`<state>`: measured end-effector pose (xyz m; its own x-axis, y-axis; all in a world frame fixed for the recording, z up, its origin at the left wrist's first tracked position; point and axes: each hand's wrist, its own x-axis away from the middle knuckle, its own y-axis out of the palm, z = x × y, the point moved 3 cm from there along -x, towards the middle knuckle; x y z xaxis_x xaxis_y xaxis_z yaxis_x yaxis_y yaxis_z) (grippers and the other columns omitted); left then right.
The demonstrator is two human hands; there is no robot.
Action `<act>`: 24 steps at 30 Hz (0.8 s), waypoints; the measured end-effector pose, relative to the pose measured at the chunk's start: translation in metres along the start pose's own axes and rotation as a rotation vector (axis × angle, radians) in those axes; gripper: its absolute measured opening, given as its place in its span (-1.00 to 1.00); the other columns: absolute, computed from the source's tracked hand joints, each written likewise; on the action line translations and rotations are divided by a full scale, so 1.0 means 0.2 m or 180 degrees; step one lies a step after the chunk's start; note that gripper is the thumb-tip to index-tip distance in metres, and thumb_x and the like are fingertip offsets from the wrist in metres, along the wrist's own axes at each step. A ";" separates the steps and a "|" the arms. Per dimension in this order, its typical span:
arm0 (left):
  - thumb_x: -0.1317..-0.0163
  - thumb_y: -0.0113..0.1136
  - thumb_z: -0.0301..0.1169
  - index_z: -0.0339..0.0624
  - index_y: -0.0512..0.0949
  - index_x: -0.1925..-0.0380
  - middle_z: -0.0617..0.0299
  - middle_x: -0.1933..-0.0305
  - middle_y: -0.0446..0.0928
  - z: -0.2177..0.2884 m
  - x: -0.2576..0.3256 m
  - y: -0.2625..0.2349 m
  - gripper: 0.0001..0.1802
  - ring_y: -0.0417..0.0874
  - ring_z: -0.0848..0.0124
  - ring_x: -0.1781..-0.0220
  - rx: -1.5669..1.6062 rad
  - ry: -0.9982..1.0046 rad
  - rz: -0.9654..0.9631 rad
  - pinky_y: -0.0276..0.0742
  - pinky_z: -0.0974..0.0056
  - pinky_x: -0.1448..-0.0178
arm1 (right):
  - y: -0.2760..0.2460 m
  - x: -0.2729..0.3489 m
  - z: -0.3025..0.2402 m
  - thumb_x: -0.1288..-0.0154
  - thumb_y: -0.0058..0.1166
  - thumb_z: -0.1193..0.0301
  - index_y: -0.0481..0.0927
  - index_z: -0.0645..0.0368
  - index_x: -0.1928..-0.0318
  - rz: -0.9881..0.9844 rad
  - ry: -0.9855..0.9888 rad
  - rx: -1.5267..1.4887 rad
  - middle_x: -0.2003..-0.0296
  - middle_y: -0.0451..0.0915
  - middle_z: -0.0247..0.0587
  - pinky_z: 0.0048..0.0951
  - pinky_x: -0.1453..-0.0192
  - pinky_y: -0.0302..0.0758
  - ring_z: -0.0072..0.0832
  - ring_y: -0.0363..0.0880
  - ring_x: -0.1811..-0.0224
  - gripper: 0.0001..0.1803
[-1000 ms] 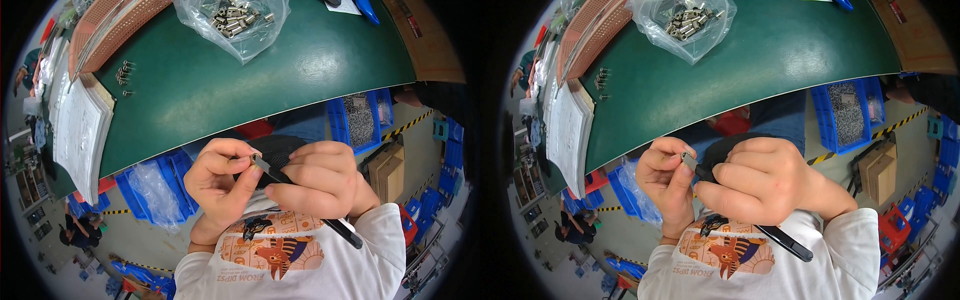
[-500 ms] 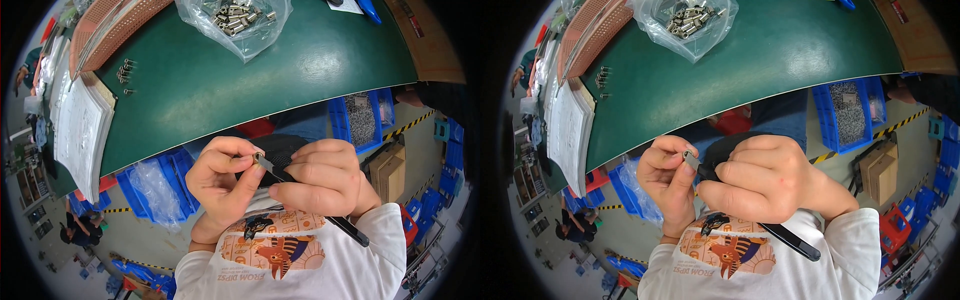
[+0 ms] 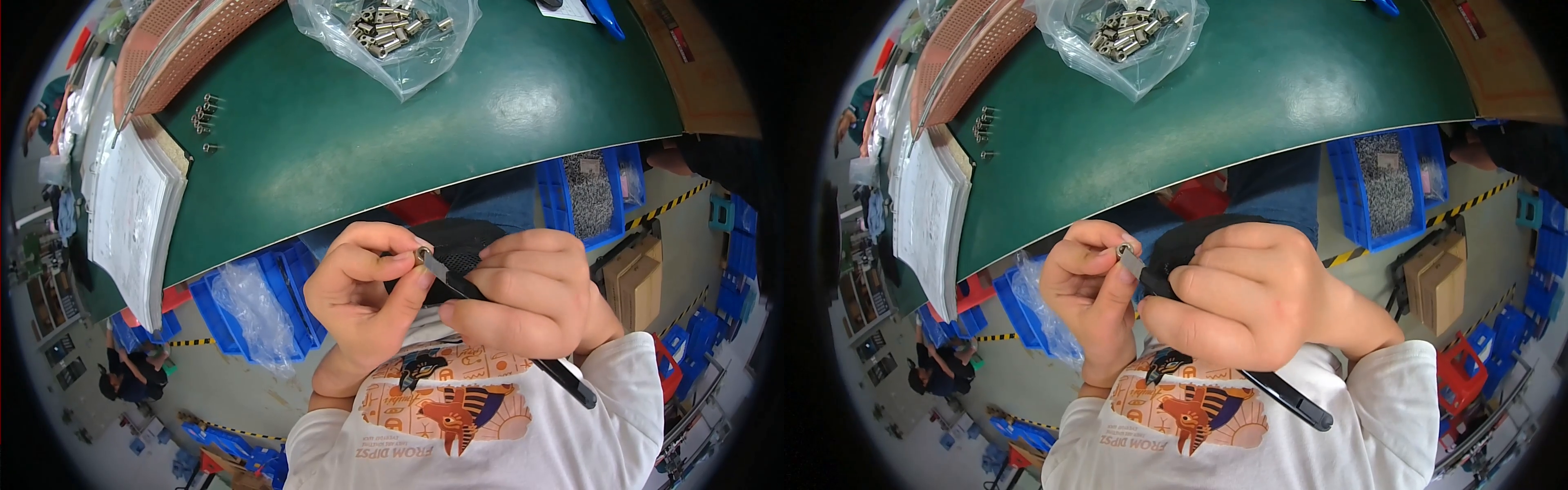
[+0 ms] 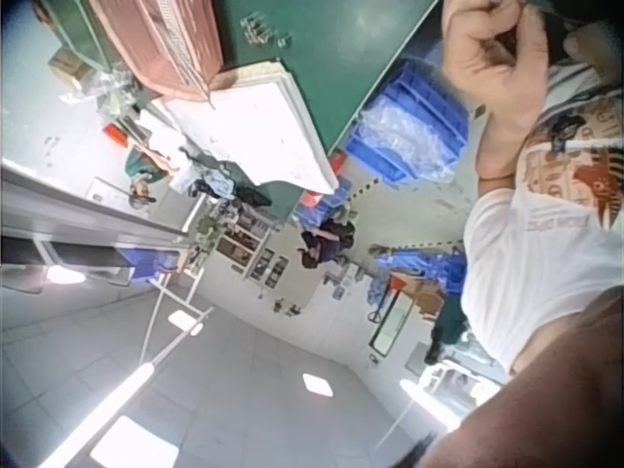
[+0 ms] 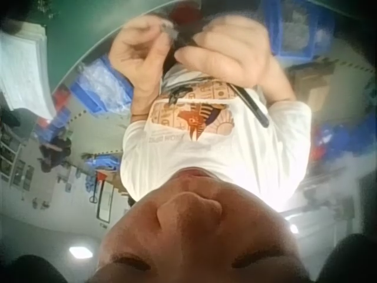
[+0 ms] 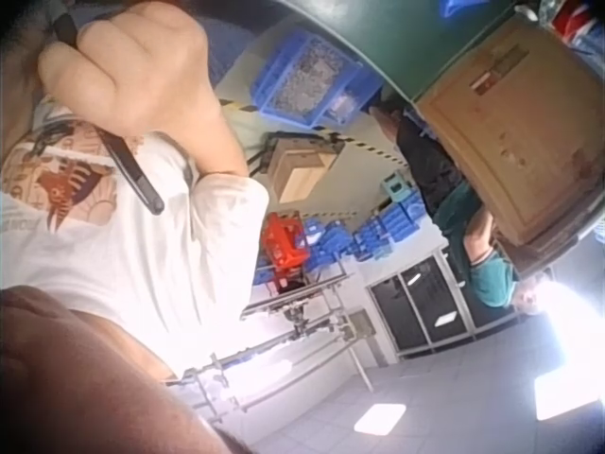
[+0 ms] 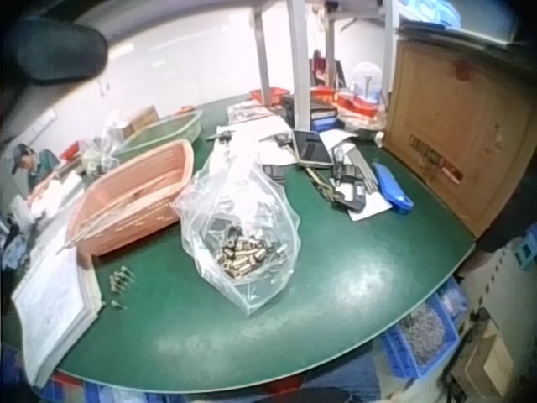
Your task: Using a small blade to clean or deburr metal cylindrical components at a factory workstation.
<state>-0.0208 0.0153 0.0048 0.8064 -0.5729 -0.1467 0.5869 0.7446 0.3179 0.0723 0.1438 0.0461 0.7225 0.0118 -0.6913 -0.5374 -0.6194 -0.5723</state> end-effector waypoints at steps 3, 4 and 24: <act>0.03 0.23 -0.76 -0.31 0.44 0.45 -0.01 0.24 0.51 0.00 0.00 0.00 -0.80 0.57 0.37 0.22 0.0001 0.0047 -0.0069 0.52 0.36 0.13 | 0.01 0.00 0.01 0.04 0.19 0.30 0.61 0.11 0.35 -0.0243 0.0024 -0.0188 0.60 0.51 -0.32 -0.50 0.37 0.55 -0.50 0.52 0.58 -0.78; 0.04 0.23 -0.76 -0.31 0.44 0.45 -0.01 0.24 0.51 0.00 0.00 0.01 -0.79 0.57 0.37 0.22 0.0025 0.0036 -0.0059 0.52 0.36 0.13 | 0.02 0.01 0.02 0.20 0.17 0.35 0.59 0.12 0.38 -0.0050 0.0036 -0.0231 0.60 0.47 -0.34 -0.52 0.45 0.50 -0.51 0.49 0.61 -0.74; 0.00 0.23 -0.74 -0.29 0.43 0.43 -0.01 0.24 0.51 -0.01 -0.01 0.00 -0.79 0.57 0.39 0.23 0.0421 -0.0188 -0.0152 0.49 0.38 0.14 | 0.02 0.01 0.04 0.38 0.16 0.41 0.58 0.12 0.42 0.0148 0.0051 -0.0518 0.60 0.42 -0.38 -0.57 0.58 0.37 -0.54 0.43 0.67 -0.68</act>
<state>-0.0220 0.0168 0.0030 0.7697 -0.6288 -0.1105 0.6067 0.6666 0.4330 0.0685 0.1480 0.0379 0.7061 -0.0316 -0.7074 -0.4938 -0.7380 -0.4599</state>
